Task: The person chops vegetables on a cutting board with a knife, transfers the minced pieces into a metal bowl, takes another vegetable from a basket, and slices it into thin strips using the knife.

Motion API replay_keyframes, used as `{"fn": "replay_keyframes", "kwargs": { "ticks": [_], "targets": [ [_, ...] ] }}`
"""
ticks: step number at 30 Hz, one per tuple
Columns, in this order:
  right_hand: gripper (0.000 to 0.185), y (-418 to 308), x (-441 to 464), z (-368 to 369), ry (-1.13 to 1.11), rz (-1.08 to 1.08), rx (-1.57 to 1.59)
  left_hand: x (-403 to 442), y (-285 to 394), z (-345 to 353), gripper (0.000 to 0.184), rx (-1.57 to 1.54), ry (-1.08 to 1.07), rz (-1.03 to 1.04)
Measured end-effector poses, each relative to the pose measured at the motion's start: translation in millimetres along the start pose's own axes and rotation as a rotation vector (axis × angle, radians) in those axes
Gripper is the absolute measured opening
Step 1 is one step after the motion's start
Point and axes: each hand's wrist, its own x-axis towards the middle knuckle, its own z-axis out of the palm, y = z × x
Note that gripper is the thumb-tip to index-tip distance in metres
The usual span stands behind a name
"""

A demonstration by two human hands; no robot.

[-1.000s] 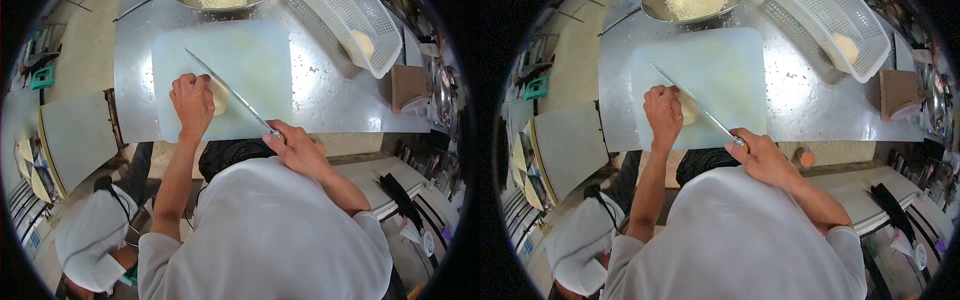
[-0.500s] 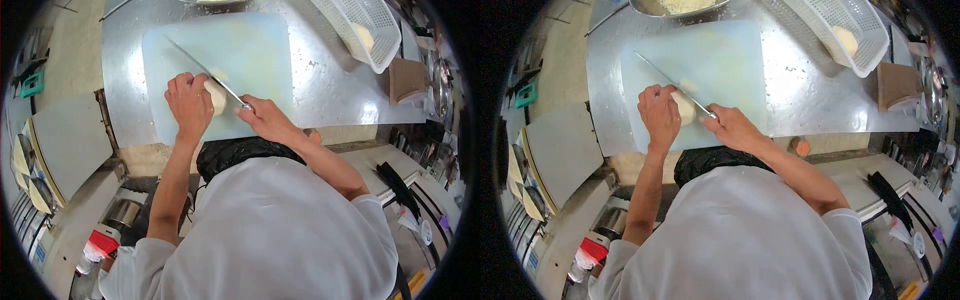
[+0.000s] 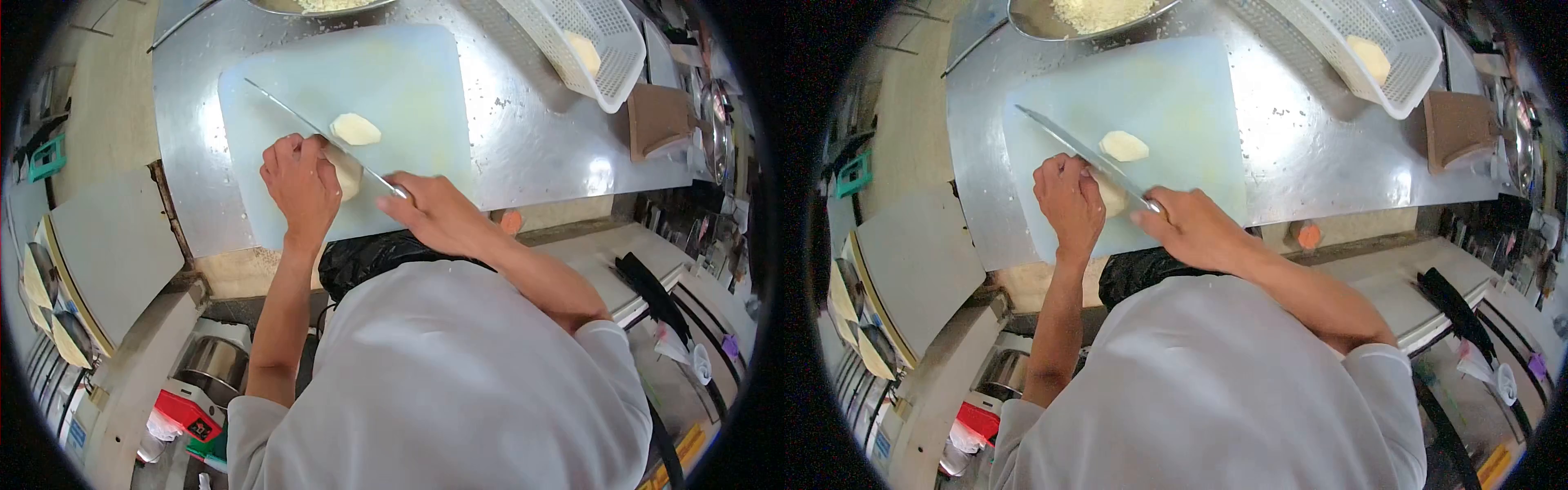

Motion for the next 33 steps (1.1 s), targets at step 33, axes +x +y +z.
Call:
{"fn": "replay_keyframes", "kwargs": {
  "ticks": [33],
  "targets": [
    [0.052, 17, 24, 20, 0.035, -0.081, 0.002, -4, -10, 7, 0.020, -0.139, 0.107, 0.030]
  ]
}}
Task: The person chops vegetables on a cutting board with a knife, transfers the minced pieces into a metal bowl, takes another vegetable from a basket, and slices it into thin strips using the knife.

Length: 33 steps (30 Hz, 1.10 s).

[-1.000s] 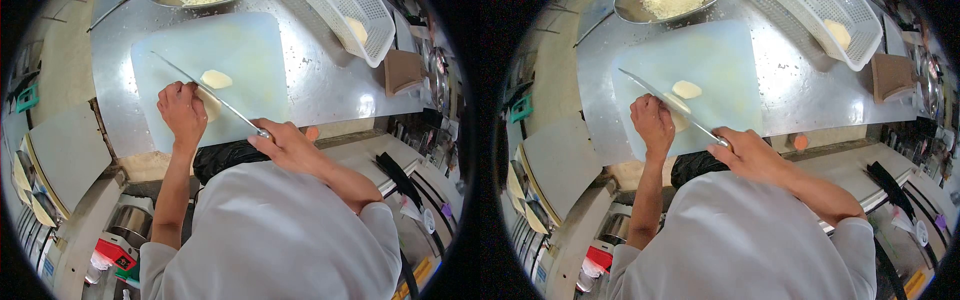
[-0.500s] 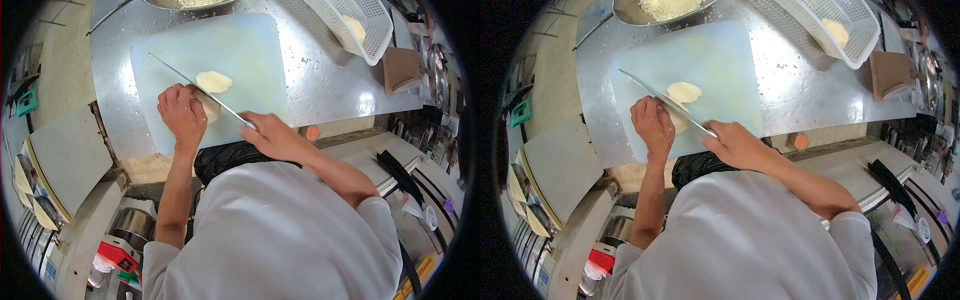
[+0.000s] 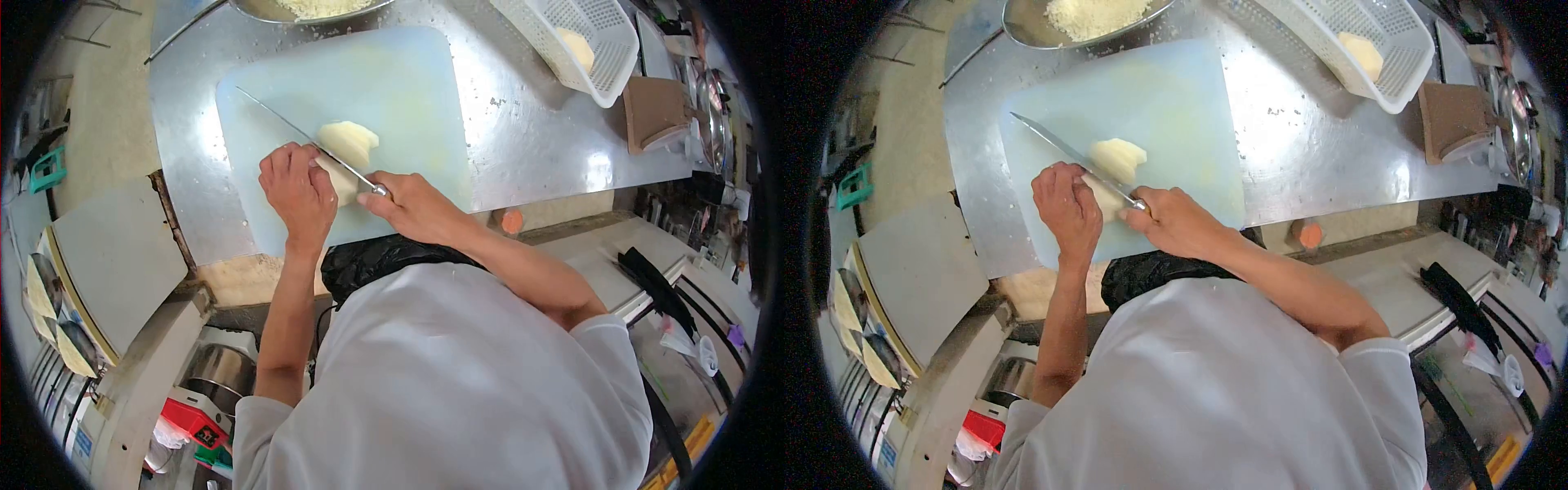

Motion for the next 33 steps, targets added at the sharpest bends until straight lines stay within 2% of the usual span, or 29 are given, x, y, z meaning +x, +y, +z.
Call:
{"fn": "replay_keyframes", "kwargs": {
  "ticks": [2, 5, 8, 9, 12, 16, 19, 22, 26, 29, 33],
  "targets": [
    [0.051, -25, -23, -18, -0.078, 0.091, -0.010, -1, -1, -3, 0.021, 0.018, -0.028, -0.012],
    [0.045, -35, -70, -30, -0.034, 0.096, 0.062, -1, 1, 1, 0.023, 0.003, -0.015, -0.009],
    [0.050, -16, -52, -19, -0.030, 0.043, 0.020, 3, 4, -1, 0.022, -0.011, -0.019, -0.023],
    [0.049, 3, -29, -6, 0.030, -0.084, -0.010, 2, 6, -2, 0.022, -0.012, -0.027, -0.035],
    [0.047, 10, 5, 13, 0.065, -0.083, -0.063, 0, 4, -9, 0.023, -0.060, -0.040, -0.027],
    [0.047, -4, -18, -5, -0.028, -0.023, -0.017, -7, 2, -4, 0.025, 0.025, 0.000, -0.057],
    [0.043, -35, -71, -24, -0.033, 0.083, 0.042, -7, -2, -2, 0.026, 0.027, -0.002, -0.048],
    [0.044, -39, -85, -34, -0.080, 0.192, 0.011, -6, -1, -3, 0.025, 0.008, -0.002, -0.039],
    [0.047, 1, -35, -4, 0.035, -0.102, 0.008, -7, 0, -3, 0.025, -0.020, 0.023, -0.048],
    [0.050, 0, 4, 8, -0.027, 0.014, -0.061, -7, -1, -2, 0.025, -0.013, 0.017, -0.040],
    [0.051, -25, -45, -16, -0.040, 0.032, 0.003, -7, -2, -3, 0.023, -0.011, -0.003, -0.047]
  ]
}}
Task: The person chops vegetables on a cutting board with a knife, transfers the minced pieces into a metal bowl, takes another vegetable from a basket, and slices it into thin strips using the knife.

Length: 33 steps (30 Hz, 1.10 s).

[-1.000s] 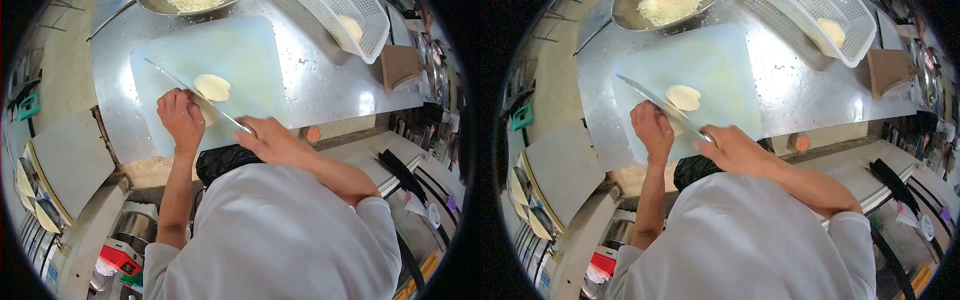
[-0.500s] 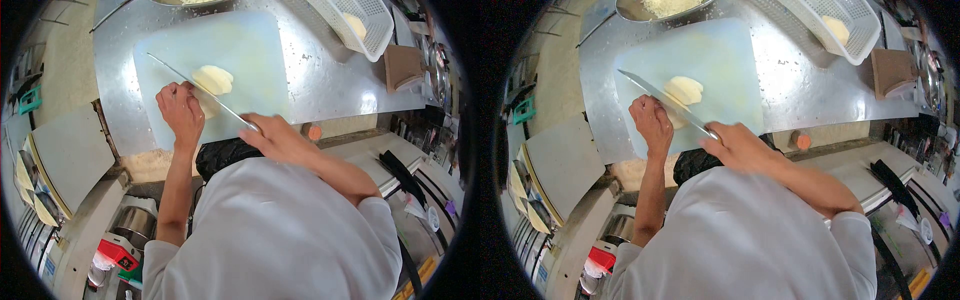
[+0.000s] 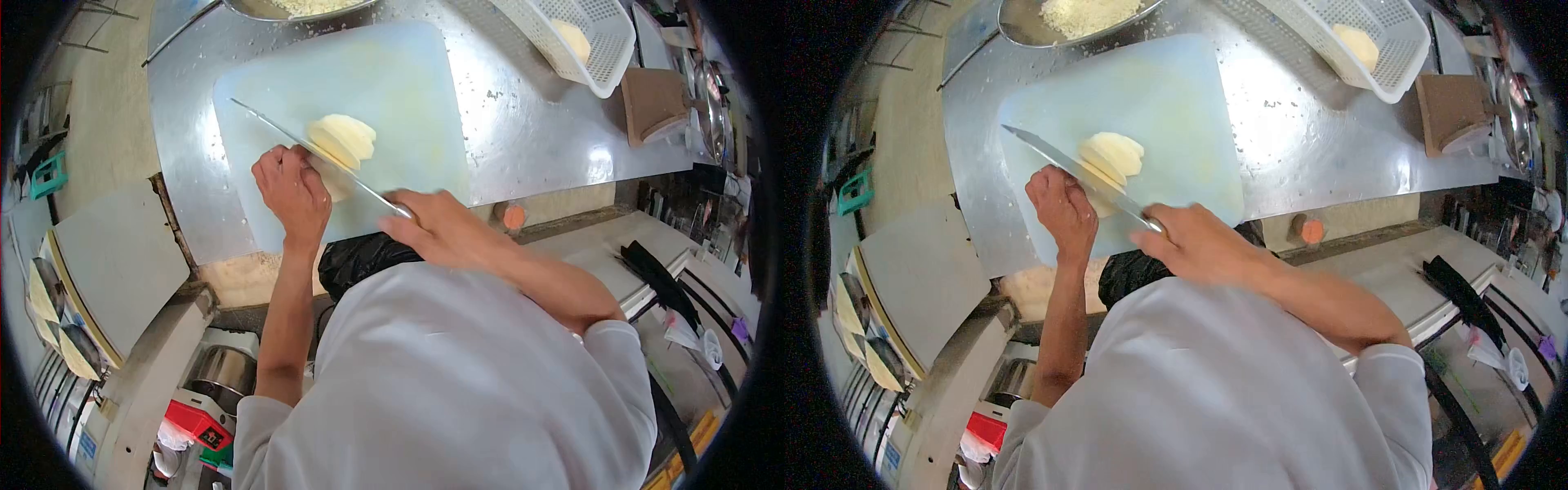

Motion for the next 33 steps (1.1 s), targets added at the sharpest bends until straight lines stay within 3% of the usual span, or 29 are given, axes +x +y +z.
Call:
{"fn": "replay_keyframes", "kwargs": {
  "ticks": [3, 6, 9, 17, 21, 24, 29, 33],
  "targets": [
    [0.049, -13, -25, -11, -0.034, 0.056, 0.042, 0, -1, 1, 0.022, -0.026, 0.016, -0.002],
    [0.045, 18, 13, 14, 0.066, -0.112, -0.048, -2, -2, 2, 0.021, -0.012, 0.036, 0.004],
    [0.052, 24, 50, 25, 0.025, -0.051, -0.102, 0, -3, 1, 0.021, -0.016, 0.033, 0.024],
    [0.043, -10, -28, -1, 0.005, 0.054, 0.040, -2, -3, 1, 0.023, -0.055, 0.043, -0.005],
    [0.045, 24, 37, 24, 0.059, -0.078, -0.052, -3, -4, 2, 0.024, -0.048, 0.056, 0.007],
    [0.049, 5, 42, 14, -0.058, 0.089, -0.042, -3, -6, 2, 0.024, -0.059, 0.044, 0.002],
    [0.043, -10, -25, 3, 0.010, 0.062, 0.034, -4, -2, 2, 0.024, -0.060, 0.049, -0.023],
    [0.043, 21, 25, 23, 0.050, -0.070, -0.020, -4, -6, 4, 0.023, -0.077, 0.083, -0.006]
  ]
}}
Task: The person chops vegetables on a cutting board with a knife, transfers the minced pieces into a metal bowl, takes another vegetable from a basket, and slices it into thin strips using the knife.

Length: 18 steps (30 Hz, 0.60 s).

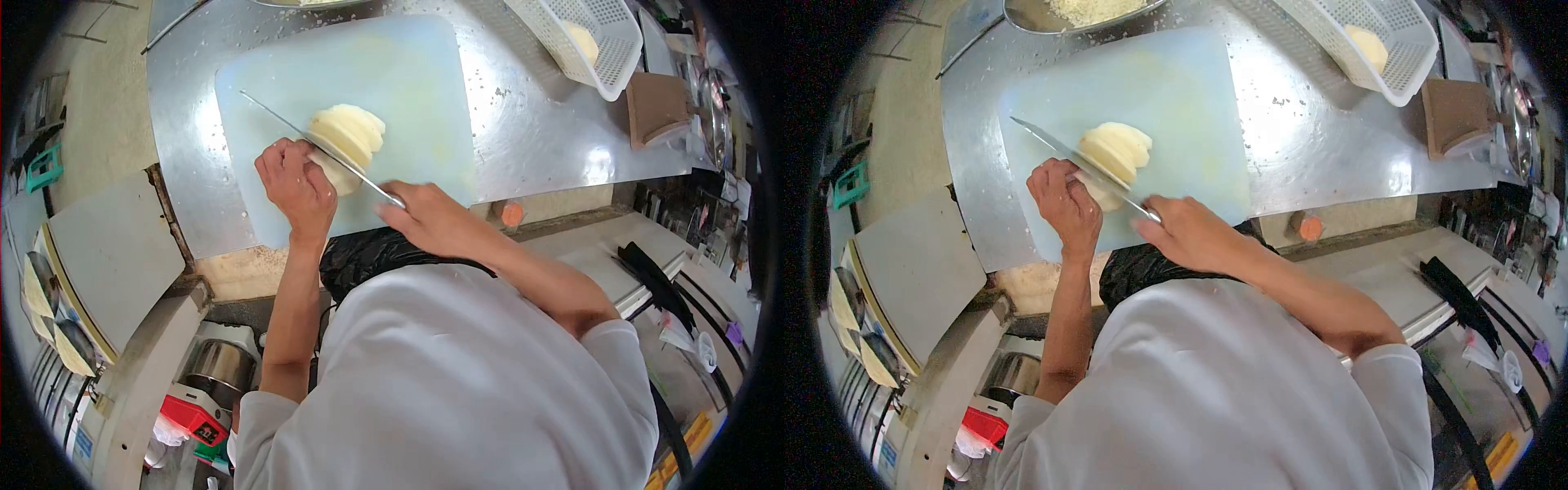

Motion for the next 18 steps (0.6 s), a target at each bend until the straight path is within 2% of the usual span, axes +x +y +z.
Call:
{"fn": "replay_keyframes", "kwargs": {
  "ticks": [1, 4, 7, 10, 11, 15, 18],
  "targets": [
    [0.043, 5, 16, 10, 0.043, -0.027, -0.029, -2, -1, 0, 0.023, 0.007, 0.003, 0.004],
    [0.044, -11, 15, -1, -0.044, 0.105, 0.004, -2, 0, 0, 0.024, 0.014, 0.011, 0.012],
    [0.045, -42, -33, -24, -0.103, 0.180, 0.061, -2, 1, 0, 0.024, -0.004, 0.005, -0.012],
    [0.047, -25, -43, -19, -0.034, 0.070, 0.116, 0, 3, 0, 0.025, -0.018, 0.007, -0.021],
    [0.045, -2, -16, -5, -0.005, -0.048, 0.053, -1, 2, -1, 0.025, -0.024, -0.017, -0.029],
    [0.048, 10, 24, 16, 0.007, -0.015, -0.073, -3, -1, -1, 0.023, -0.020, -0.018, -0.014],
    [0.049, -23, -13, -11, -0.078, 0.050, 0.003, -3, -3, 0, 0.024, -0.009, 0.018, 0.000]
  ]
}}
